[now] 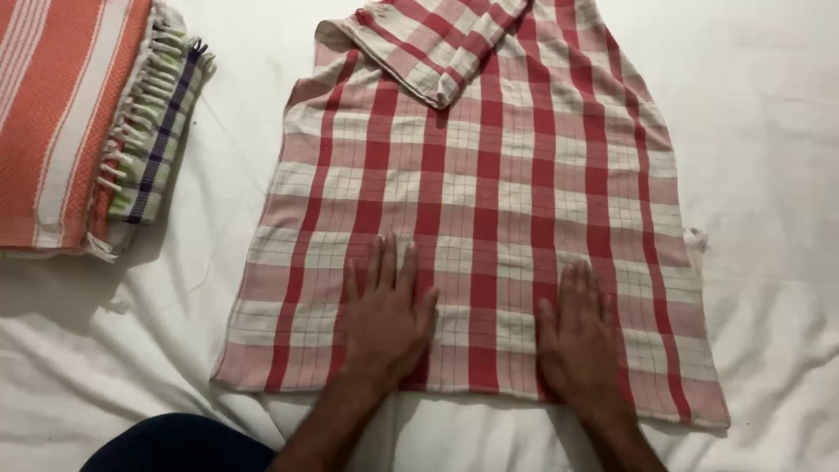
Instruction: The person unfolds a red and white checkered cloth on a white bed, smooths it out, and folds it in half multiple times. The person repeatedly smooths the cloth with both hands after each fold to create a neat, compact stack.
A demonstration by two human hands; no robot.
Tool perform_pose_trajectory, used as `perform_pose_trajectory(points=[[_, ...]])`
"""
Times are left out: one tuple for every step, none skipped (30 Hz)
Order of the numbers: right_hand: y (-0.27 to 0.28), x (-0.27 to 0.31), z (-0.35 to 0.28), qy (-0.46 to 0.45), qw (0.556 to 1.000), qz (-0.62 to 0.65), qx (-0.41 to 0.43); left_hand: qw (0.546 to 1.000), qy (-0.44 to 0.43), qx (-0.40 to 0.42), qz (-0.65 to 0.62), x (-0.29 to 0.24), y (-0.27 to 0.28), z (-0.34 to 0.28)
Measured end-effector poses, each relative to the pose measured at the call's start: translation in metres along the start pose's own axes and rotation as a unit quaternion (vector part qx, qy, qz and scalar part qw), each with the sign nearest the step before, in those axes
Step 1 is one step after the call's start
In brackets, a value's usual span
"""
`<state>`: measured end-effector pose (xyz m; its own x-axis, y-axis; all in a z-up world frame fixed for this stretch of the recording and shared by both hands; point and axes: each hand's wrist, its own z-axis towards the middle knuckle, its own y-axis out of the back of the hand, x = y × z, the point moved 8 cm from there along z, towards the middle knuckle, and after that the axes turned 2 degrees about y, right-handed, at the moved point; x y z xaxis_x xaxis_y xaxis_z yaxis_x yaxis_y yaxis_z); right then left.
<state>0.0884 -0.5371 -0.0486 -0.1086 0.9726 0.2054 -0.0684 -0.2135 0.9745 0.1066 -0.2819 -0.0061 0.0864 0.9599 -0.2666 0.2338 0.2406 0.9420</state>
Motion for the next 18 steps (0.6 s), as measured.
perform_pose_trajectory(points=[[0.001,0.007,-0.003,0.08,0.994,-0.006,-0.069,0.999,0.037,0.022,0.001,0.005,0.003,0.004],[0.008,0.019,0.008,0.079,0.995,-0.006,-0.068,0.999,0.037,0.023,0.001,0.006,-0.01,0.014],[0.01,0.036,0.018,0.107,0.993,0.023,-0.031,0.999,-0.034,-0.039,0.017,-0.005,-0.012,0.024],[0.012,0.055,0.03,0.135,0.989,0.052,0.005,0.989,-0.103,-0.101,0.034,-0.015,-0.014,0.031],[0.026,0.065,0.037,0.135,0.989,0.053,0.004,0.989,-0.104,-0.101,0.034,-0.013,-0.009,0.039],[0.034,0.076,0.043,0.127,0.988,0.074,0.047,0.988,-0.12,-0.062,0.072,-0.015,-0.01,0.046],[0.041,0.086,0.05,0.12,0.984,0.095,0.089,0.984,-0.136,-0.023,0.11,-0.016,-0.012,0.053],[0.032,0.069,0.052,0.12,0.984,0.096,0.089,0.984,-0.135,-0.023,0.111,-0.006,-0.006,0.052],[0.03,0.055,0.054,0.148,0.988,0.014,0.043,0.99,-0.126,-0.022,0.064,0.004,0.001,0.051],[0.027,0.042,0.055,0.173,0.983,-0.068,-0.005,0.993,-0.116,-0.021,0.017,0.016,0.009,0.05],[0.036,0.04,0.057,0.173,0.983,-0.068,-0.006,0.993,-0.116,-0.022,0.018,0.03,0.004,0.052],[0.042,0.024,0.061,0.084,0.996,-0.025,0.022,0.983,-0.135,-0.104,0.073,0.041,0.01,0.05],[0.047,0.008,0.061,-0.007,0.999,0.019,0.049,0.963,-0.152,-0.184,0.127,0.051,0.014,0.046],[0.039,-0.007,0.06,-0.007,0.999,0.018,0.049,0.963,-0.153,-0.184,0.126,0.056,0.02,0.046],[0.037,-0.023,0.058,-0.005,1.0,0.013,0.017,0.981,-0.108,-0.136,0.088,0.069,0.02,0.049],[0.036,-0.038,0.056,-0.001,1.0,0.008,-0.016,0.993,-0.062,-0.088,0.048,0.082,0.019,0.052],[0.041,-0.035,0.056,-0.002,1.0,0.007,-0.017,0.993,-0.062,-0.089,0.048,0.075,0.024,0.049],[0.044,-0.039,0.056,-0.045,0.999,0.026,-0.003,0.995,-0.023,-0.07,0.062,0.076,0.026,0.047]])
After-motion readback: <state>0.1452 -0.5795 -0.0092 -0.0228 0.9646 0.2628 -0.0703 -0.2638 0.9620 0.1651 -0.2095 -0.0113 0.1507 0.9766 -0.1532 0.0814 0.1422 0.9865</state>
